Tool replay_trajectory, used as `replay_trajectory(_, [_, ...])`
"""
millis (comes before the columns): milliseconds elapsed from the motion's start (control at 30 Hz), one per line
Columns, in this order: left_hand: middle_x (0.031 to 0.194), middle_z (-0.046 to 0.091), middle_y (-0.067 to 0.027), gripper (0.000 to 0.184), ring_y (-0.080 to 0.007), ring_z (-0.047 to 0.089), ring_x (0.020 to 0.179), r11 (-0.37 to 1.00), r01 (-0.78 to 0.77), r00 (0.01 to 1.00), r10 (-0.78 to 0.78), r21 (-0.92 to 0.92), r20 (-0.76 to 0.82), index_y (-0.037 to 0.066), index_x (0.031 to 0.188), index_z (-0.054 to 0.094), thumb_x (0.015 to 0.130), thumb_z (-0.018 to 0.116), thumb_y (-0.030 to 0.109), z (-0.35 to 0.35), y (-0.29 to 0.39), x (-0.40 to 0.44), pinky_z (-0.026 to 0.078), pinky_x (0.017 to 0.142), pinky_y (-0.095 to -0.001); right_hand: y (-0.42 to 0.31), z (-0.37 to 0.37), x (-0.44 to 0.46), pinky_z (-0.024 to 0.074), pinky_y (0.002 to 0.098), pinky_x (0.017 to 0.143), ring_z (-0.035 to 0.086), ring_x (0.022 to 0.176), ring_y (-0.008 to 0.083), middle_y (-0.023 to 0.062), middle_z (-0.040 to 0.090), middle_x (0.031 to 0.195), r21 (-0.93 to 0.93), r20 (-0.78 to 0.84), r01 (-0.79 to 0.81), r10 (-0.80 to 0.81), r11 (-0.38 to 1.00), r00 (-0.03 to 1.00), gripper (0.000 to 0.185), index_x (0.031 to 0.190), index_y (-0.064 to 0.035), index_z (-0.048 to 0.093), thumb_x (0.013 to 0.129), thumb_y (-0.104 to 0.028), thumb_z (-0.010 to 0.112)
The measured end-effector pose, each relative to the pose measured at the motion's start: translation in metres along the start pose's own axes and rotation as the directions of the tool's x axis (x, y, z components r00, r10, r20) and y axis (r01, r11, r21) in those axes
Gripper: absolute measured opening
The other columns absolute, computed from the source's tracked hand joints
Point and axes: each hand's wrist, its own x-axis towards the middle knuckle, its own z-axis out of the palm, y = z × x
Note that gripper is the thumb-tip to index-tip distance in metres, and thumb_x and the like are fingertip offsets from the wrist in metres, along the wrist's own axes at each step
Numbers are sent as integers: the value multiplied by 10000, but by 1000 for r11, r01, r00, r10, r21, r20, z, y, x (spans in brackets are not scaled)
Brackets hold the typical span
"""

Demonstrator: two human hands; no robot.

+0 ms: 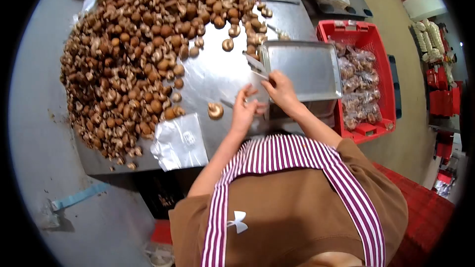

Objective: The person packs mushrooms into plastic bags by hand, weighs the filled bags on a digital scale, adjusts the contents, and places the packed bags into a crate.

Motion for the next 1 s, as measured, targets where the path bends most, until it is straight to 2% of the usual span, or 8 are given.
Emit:
replay_trajectory(67, [1364,492,-181,551,-231,700,822,996,33,999,-36,85,37,34,1446,334,920,488,-18,5,-7,9,552,590,-261,10,-14,0,489,399,629,634,678,303,164,659,798,-6,85,-134,134,991,987,219,904,17,636,867,-195,675])
replay_trajectory(200, [1182,605,-119,428,-125,623,562,990,8,1000,-12,141,25,26,1357,438,938,524,31,20,1,12,443,429,-217,29,-24,-7,507,297,609,611,656,129,62,648,749,542,311,-373,232,753,922,200,891,29,619,908,-168,644])
replay_trajectory(467, [940,610,-43,272,-33,497,535,927,-44,997,64,373,-42,27,1177,584,911,628,63,27,23,6,382,431,-200,6,-33,-9,503,266,702,619,781,122,56,655,858,685,353,-406,212,605,911,221,1004,15,623,913,-182,665])
replay_trajectory(533, [882,604,-10,286,-10,490,572,887,-147,985,170,438,-13,28,1151,595,879,675,58,22,17,7,381,469,-186,-8,-36,-9,490,249,712,614,790,113,53,653,903,742,510,-521,149,421,847,201,1014,5,616,920,-167,664])
replay_trajectory(733, [804,649,-21,122,-50,554,644,768,-258,943,332,586,-20,-2,982,656,874,676,52,17,18,3,444,559,-212,-4,-16,2,458,254,562,570,639,105,24,605,713,644,418,-440,194,626,888,240,853,-7,633,933,-233,642])
replay_trajectory(833, [730,650,-49,60,-83,526,616,811,-200,937,322,549,-134,-2,865,656,857,672,56,9,20,4,419,556,-259,2,-21,11,495,278,652,590,678,112,50,646,763,582,422,-309,45,753,906,235,888,-1,635,942,-228,612])
replay_trajectory(900, [752,638,-2,66,-52,516,649,875,-180,936,292,450,-194,-3,875,654,878,669,61,0,20,7,410,562,-226,-21,-37,12,496,255,747,594,809,105,62,652,888,427,197,-122,40,896,980,180,1023,26,630,938,-132,615])
replay_trajectory(1000, [764,640,16,61,-31,489,632,904,-92,924,234,417,-303,8,886,652,896,669,66,-9,27,9,395,562,-200,-95,-94,9,490,254,736,590,816,106,64,644,894,717,321,-155,-125,680,939,154,1028,25,628,920,-84,620])
